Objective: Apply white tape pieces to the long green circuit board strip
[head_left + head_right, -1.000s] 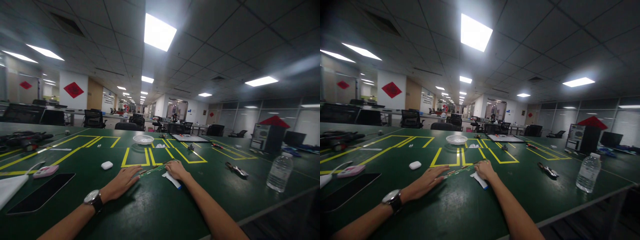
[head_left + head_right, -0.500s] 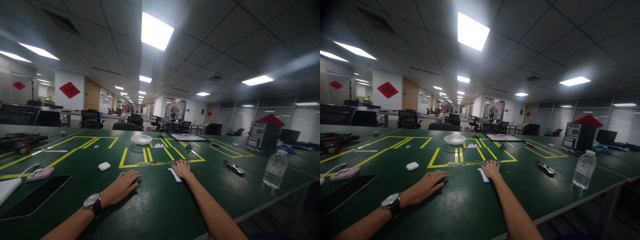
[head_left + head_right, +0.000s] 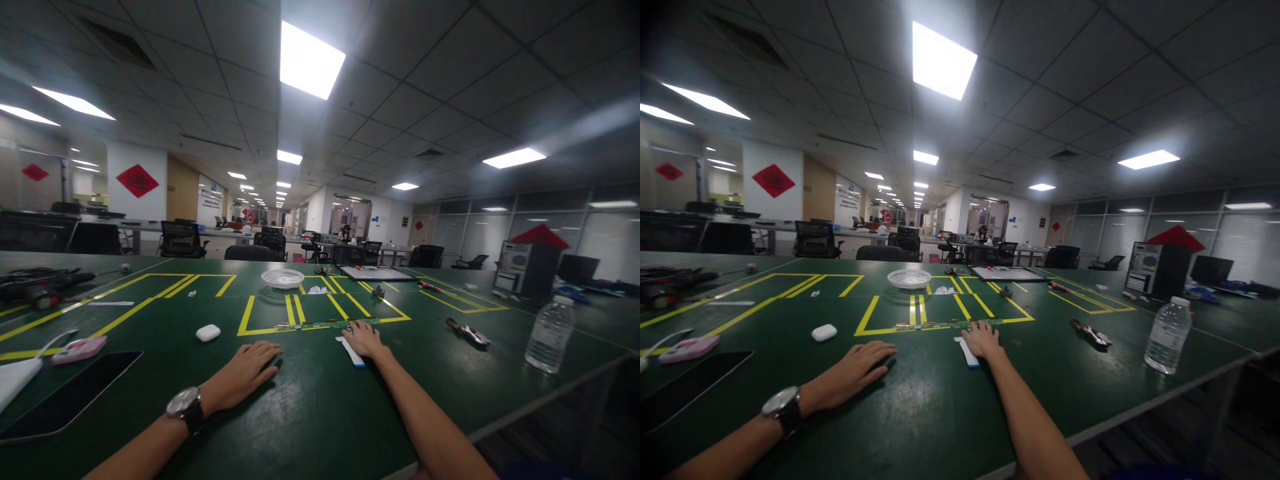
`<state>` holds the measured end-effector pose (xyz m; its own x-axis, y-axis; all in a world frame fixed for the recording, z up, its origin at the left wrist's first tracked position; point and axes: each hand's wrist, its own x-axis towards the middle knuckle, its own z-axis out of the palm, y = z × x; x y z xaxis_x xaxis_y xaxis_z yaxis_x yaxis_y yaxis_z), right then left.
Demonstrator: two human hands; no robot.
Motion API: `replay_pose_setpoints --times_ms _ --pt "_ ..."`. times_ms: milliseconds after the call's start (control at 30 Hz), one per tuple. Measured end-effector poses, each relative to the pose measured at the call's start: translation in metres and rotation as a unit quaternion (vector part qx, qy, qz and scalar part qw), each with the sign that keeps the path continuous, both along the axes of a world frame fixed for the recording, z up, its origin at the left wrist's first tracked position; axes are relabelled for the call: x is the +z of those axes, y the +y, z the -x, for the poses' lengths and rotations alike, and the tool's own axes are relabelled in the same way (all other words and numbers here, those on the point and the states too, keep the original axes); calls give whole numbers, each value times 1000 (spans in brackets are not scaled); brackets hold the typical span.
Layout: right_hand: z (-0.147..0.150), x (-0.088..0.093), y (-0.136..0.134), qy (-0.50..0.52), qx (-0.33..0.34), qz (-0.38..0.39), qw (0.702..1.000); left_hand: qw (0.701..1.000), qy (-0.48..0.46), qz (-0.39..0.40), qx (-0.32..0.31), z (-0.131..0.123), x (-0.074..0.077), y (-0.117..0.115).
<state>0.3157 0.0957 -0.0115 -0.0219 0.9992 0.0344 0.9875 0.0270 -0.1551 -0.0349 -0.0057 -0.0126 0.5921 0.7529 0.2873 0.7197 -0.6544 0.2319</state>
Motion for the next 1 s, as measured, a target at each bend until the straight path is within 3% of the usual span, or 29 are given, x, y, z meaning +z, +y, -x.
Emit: replay_pose_setpoints --times_ms 167,267,467,600,700,1000 --pt "1 9 -5 12 -11 -86 996 1000 2 9 3 -1 5 -4" --pt "4 17 -12 -16 25 -124 992 1000 5 9 2 -1 5 -4" --pt "14 26 -28 -44 153 -113 981 1000 1 1 -1 0 2 -1" --pt "28 30 -38 51 288 -88 952 1000 3 9 -6 -2 5 -4" --pt "39 32 -44 105 352 -58 928 1000 4 15 -8 -3 6 -5" --pt "48 32 -52 146 392 -34 908 1000 -2 21 -19 -2 3 -4"
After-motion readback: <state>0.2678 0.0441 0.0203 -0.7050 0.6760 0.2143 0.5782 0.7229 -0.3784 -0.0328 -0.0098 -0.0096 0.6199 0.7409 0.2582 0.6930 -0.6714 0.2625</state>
